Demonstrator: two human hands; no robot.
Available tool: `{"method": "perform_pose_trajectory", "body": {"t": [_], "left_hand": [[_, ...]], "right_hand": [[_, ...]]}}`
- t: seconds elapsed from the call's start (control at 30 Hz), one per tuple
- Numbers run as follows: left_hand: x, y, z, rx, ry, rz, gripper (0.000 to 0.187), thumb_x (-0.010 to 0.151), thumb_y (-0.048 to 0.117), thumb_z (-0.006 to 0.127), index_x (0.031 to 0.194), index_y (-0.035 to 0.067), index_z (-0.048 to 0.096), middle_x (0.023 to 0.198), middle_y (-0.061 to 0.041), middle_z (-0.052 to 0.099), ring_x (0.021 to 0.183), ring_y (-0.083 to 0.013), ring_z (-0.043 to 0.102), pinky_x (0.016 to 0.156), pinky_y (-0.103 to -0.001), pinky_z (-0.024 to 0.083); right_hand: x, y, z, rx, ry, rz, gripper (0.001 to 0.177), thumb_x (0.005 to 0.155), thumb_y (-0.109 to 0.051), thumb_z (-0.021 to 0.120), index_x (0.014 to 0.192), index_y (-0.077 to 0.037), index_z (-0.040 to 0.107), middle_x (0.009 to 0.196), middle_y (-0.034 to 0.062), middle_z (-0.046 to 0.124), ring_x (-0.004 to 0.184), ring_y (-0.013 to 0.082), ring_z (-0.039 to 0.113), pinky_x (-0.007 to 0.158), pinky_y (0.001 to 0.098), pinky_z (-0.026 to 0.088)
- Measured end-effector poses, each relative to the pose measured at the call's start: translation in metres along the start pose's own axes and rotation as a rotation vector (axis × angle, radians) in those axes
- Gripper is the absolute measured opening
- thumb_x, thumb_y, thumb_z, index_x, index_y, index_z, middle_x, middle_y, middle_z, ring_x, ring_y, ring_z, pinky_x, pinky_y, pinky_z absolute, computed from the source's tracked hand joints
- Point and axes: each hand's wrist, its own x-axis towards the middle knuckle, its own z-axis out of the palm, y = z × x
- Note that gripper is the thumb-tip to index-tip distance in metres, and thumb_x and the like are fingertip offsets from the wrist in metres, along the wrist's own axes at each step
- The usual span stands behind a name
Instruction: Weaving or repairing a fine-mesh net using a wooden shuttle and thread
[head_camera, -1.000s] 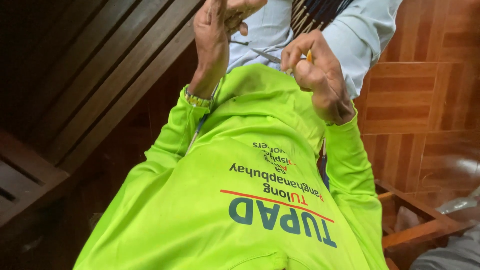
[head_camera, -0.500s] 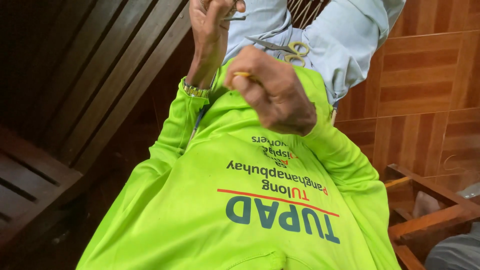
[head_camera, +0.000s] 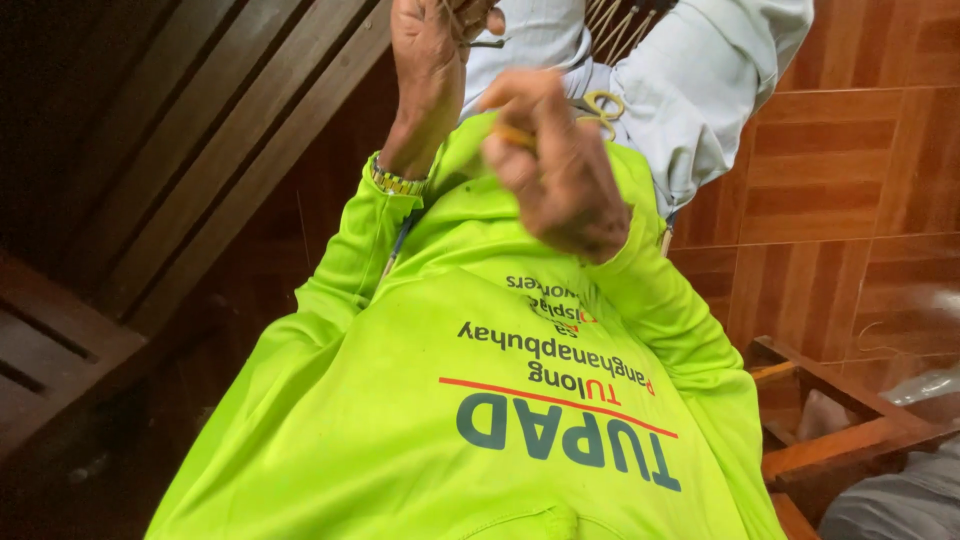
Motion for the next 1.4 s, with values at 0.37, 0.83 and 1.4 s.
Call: {"method": "perform_pose_trajectory", "body": {"t": [0.37, 0.83, 1.4], "left_hand": [[-0.001, 0.008, 0.000, -0.117, -0.021, -0.012, 0.032, 0.101, 0.040, 0.061, 0.093, 0.008, 0.059, 0.087, -0.012, 0.070, 0.075, -0.0258, 0.068, 0.059, -0.033, 0.050], [-0.008, 0.011, 0.008, -0.075, -0.075, 0.042, 0.038, 0.105, 0.039, 0.056, 0.094, 0.003, 0.061, 0.097, -0.016, 0.075, 0.083, -0.0301, 0.073, 0.059, -0.033, 0.051], [-0.014, 0.021, 0.015, -0.002, -0.071, -0.031, 0.053, 0.103, 0.047, 0.056, 0.097, -0.003, 0.069, 0.099, -0.020, 0.078, 0.076, -0.0250, 0.072, 0.060, -0.030, 0.054]], "right_hand": [[0.028, 0.025, -0.014, -0.217, 0.263, -0.122, 0.012, 0.112, -0.003, 0.050, 0.120, -0.001, 0.059, 0.105, 0.0089, 0.060, 0.079, 0.0189, 0.052, 0.075, 0.0338, 0.046], [0.028, 0.037, -0.011, -0.383, 0.324, -0.048, 0.014, 0.105, -0.003, 0.052, 0.118, -0.010, 0.054, 0.096, 0.0039, 0.070, 0.076, 0.0236, 0.070, 0.071, 0.0395, 0.052], [0.034, 0.035, -0.001, -0.292, 0.414, -0.268, 0.014, 0.111, 0.001, 0.051, 0.120, -0.004, 0.060, 0.116, 0.0130, 0.056, 0.104, 0.0277, 0.059, 0.084, 0.0363, 0.054]]}}
